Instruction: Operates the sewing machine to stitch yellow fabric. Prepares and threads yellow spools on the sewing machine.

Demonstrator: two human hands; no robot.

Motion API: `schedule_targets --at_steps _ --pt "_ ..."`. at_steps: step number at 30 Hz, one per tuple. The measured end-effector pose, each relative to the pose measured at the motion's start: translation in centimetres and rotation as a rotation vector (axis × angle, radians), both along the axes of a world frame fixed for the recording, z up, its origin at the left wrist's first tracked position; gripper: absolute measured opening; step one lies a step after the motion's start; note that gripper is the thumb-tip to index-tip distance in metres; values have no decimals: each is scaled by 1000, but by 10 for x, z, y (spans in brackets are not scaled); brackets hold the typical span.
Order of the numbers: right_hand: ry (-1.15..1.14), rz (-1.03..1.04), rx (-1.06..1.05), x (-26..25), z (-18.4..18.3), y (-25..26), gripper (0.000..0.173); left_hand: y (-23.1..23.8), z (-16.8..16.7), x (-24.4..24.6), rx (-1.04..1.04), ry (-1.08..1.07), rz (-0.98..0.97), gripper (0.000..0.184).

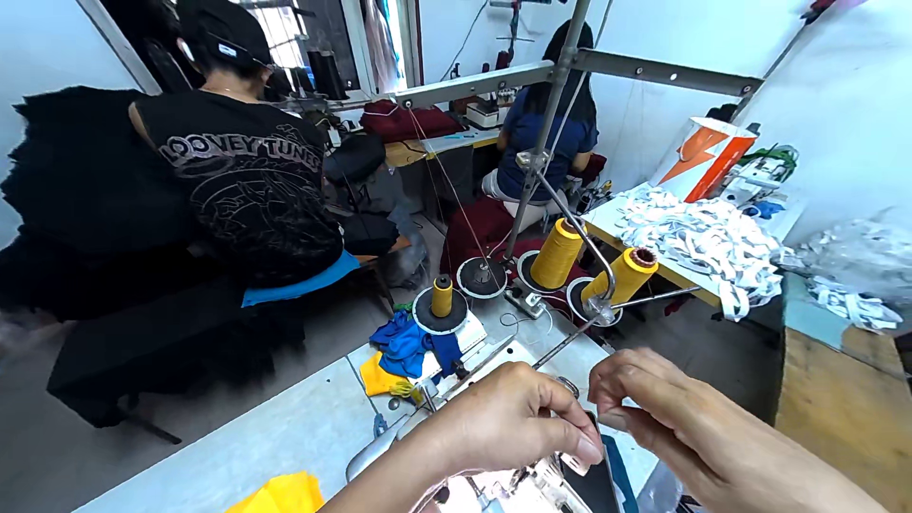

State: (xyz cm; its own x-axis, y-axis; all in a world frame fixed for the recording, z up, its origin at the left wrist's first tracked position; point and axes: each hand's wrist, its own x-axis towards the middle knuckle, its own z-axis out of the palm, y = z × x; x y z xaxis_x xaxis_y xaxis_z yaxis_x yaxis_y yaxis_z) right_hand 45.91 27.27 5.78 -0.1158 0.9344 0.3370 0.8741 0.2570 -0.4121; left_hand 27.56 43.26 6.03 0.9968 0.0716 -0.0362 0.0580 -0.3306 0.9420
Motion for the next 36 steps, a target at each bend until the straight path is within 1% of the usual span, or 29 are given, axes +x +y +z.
schedule_targets --at_steps 2,6,10,12,15,16,17,19,20,22,24,26,27,29,30,32,36 --pt "37 -35 -3 1 -4 -2 27 1 0 0 0 11 32 18" --pt "76 -66 -42 11 -13 -18 31 4 -3 -4 10 34 60 18" --pt "141 -85 -168 24 -24 -39 29 4 -6 -5 21 15 76 17" --pt "148 -122 -281 33 -29 -53 28 5 -7 -5 33 -1 78 17" --pt "120 -249 -632 43 -28 -71 24 4 -5 -4 59 5 56 17" --pt "94 -308 -689 43 -29 -74 26 2 -4 -3 69 8 43 17" --pt "80 -342 -645 42 -31 -76 29 0 -2 -1 80 12 22 17" --pt "93 -320 -321 38 -36 -73 40 -4 3 4 99 11 -35 18" --pt "161 -294 -208 33 -34 -66 47 -6 4 7 108 6 -61 18" --pt "409 -177 -141 20 -28 -52 55 -9 5 12 116 -14 -90 18" --pt "655 -67 -183 7 -30 -39 56 -11 6 13 116 -26 -86 18" --pt "903 11 -258 -4 -38 -32 51 -11 6 11 120 -12 -69 18" --pt "1038 38 -301 -7 -43 -30 46 -10 6 10 124 -7 -60 18" --pt "1254 36 -360 -12 -52 -29 30 -9 3 7 126 3 -53 18" --pt "1319 12 -368 -15 -54 -29 22 -9 2 6 125 6 -54 18" --pt "1368 -31 -356 -18 -58 -31 12 -9 0 6 118 -2 -66 17" --pt "1290 -55 -308 -17 -63 -40 9 -7 -7 5 122 -26 -91 16"
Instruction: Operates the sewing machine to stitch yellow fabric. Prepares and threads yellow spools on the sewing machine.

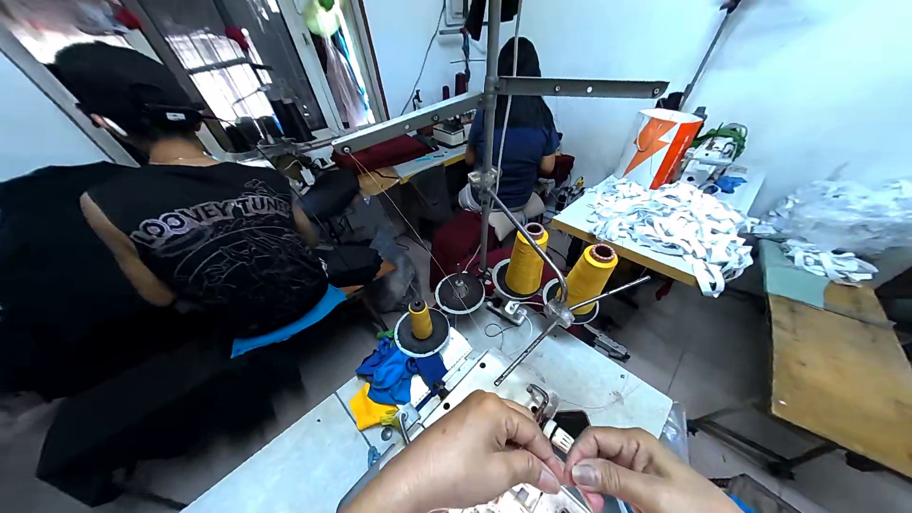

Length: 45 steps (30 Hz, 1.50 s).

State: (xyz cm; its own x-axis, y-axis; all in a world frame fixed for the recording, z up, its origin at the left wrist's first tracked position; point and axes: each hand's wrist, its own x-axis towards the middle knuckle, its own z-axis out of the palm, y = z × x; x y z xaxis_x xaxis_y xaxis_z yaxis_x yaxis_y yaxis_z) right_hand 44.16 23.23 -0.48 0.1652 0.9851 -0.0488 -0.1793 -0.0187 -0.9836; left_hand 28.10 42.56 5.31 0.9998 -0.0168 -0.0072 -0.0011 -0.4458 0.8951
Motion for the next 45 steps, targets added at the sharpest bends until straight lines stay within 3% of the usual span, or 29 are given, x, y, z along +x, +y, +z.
schedule_targets --at_steps 11,16,29,39,45 --pt "25 -31 -67 2 -5 -9 14 -1 -7 0 -119 65 62 18" --pt "107 -91 -64 1 -10 -7 13 -4 -4 0 -53 63 130 18" --pt "517 -86 -93 -31 -4 11 19 -11 -12 2 -77 -70 211 16" --pt "382 -124 -17 -28 -3 2 16 -1 -31 -9 177 -254 258 13" --pt "129 -309 -43 -28 1 8 17 -3 -15 -12 -113 -73 221 14"
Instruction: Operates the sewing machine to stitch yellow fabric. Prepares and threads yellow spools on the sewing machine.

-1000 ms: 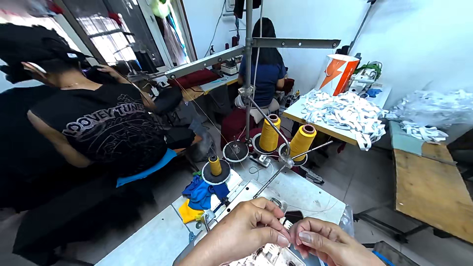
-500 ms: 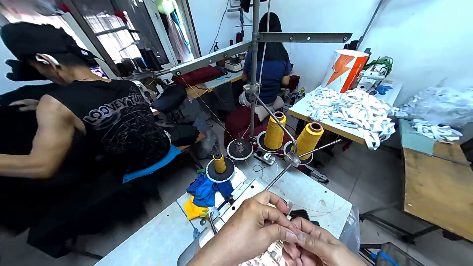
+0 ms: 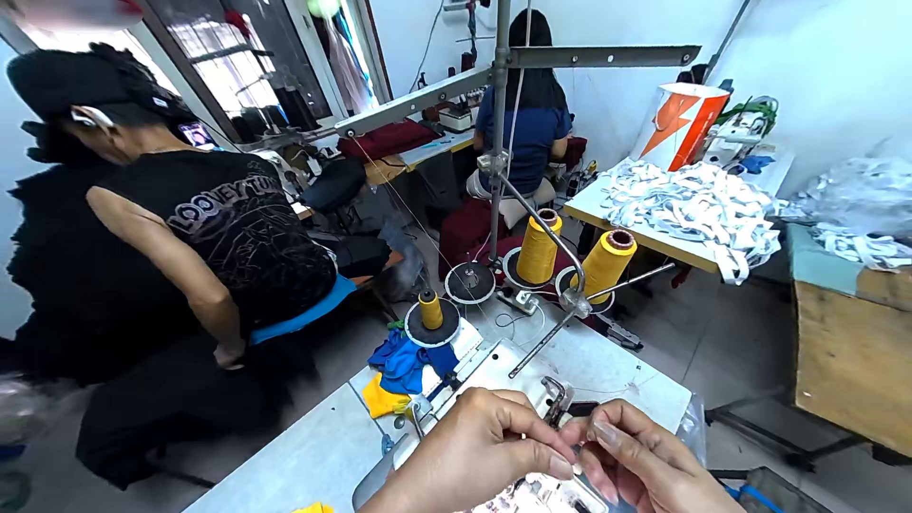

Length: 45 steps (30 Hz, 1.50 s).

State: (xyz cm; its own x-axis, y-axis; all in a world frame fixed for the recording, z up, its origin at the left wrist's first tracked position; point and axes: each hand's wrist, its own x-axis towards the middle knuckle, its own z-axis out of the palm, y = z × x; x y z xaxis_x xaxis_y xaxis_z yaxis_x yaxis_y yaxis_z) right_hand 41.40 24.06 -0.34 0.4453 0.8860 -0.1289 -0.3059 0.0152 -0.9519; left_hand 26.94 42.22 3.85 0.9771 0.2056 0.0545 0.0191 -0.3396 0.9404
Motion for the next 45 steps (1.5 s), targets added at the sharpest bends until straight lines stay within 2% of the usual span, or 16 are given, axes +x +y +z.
schedule_targets --at_steps 6,15,19,22,28,31,33,37,39,45 --pt "77 141 -12 -15 9 9 14 -5 -4 6 -114 33 38 11" --pt "21 67 -11 -24 4 6 11 -7 -14 1 -20 -30 104 15" --pt "35 65 13 -20 1 5 12 -5 -15 -4 187 -55 112 19" --pt "49 75 22 -18 0 4 12 -8 -17 -5 383 -108 113 14" --pt "-19 118 4 -12 0 -3 12 -18 -5 -8 576 69 74 17" --pt "-68 125 -32 -5 2 -12 12 -18 -4 -8 558 47 36 18" --pt "-96 146 -47 0 2 -19 13 -11 -9 -6 511 -100 12 15" --pt "-166 189 -95 11 4 -28 13 -5 -9 11 159 -366 -201 20" --pt "-164 216 -84 14 6 -29 12 -9 -8 21 94 -348 -240 23" --pt "0 214 2 21 2 -31 13 -14 -19 34 206 -196 -178 18"
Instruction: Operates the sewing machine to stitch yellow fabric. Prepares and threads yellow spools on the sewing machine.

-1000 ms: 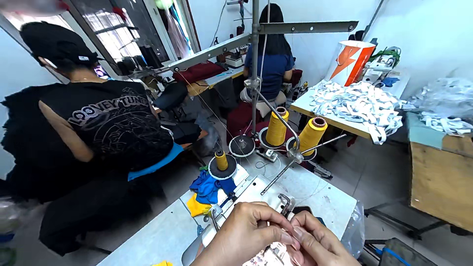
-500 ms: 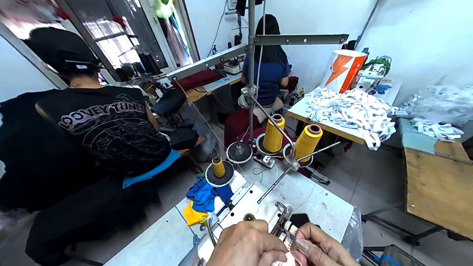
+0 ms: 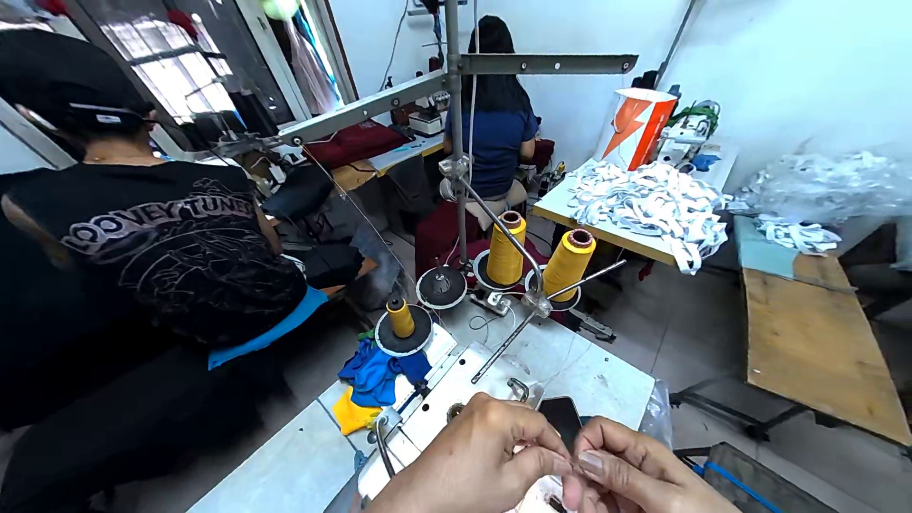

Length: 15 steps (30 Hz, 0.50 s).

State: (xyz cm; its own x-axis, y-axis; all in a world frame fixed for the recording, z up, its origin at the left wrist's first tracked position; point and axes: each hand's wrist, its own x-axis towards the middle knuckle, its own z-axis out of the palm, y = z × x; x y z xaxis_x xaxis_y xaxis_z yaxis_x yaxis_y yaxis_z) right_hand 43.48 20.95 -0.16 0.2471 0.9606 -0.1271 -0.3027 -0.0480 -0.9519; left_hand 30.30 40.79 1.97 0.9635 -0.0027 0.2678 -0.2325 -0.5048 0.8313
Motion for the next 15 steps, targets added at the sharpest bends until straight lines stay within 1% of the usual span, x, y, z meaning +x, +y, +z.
schedule_targets --at_steps 5,11,15 --pt "107 9 19 2 -7 0 12 0 -2 -3 32 18 58 20" --pt "139 31 34 3 -15 3 9 3 -7 -7 4 14 87 17" --pt "164 24 46 3 -16 3 12 7 -10 -10 -11 20 112 16"
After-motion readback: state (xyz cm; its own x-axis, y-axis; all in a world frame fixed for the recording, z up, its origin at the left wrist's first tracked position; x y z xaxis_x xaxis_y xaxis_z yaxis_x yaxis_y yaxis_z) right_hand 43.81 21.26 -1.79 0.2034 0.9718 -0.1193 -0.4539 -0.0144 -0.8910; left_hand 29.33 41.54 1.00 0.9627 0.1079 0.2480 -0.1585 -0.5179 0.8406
